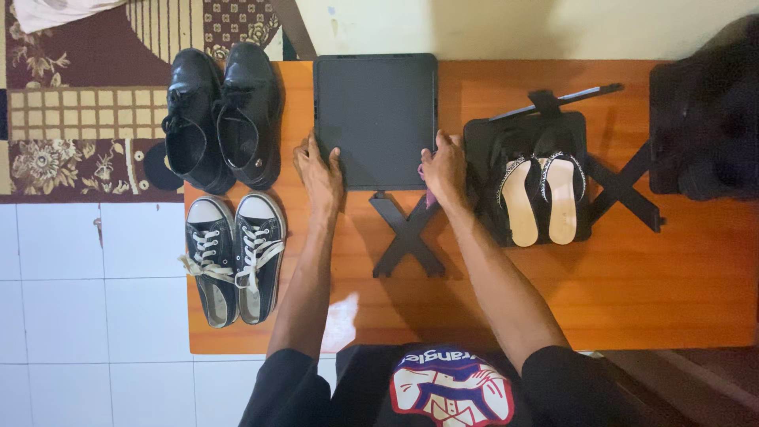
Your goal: The person assembles a black plastic shoe rack on a wooden table. They place a pair of black canvas sneakers, a pair of black leather shoes, and a pair of black flat shoes onto the rack components. The person uses a small purple cloth to wipe the surfaces of the rack parts during the assembly process.
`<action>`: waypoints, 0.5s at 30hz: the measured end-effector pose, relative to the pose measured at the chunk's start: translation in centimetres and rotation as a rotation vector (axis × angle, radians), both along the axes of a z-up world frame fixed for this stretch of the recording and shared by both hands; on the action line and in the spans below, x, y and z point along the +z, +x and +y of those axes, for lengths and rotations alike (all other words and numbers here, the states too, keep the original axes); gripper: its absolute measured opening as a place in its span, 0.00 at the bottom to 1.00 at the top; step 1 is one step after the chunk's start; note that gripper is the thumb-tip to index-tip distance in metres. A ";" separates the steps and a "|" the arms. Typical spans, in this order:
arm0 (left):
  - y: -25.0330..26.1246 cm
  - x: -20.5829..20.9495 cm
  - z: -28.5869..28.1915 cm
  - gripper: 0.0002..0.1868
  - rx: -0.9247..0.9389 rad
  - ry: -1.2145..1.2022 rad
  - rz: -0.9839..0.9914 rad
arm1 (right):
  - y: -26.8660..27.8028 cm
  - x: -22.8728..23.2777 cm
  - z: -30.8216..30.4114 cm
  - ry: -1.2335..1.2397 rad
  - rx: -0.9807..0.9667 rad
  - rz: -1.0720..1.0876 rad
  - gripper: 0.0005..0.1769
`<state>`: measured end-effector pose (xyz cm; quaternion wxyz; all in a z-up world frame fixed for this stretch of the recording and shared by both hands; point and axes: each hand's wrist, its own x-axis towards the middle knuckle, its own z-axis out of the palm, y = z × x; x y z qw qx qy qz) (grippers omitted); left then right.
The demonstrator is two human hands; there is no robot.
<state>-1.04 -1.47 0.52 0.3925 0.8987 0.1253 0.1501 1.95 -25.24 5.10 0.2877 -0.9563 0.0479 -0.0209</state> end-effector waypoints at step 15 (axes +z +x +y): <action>0.2 2.3 -2.1 0.28 0.072 0.214 -0.184 | -5.6 9.1 1.1 0.247 0.097 0.036 0.26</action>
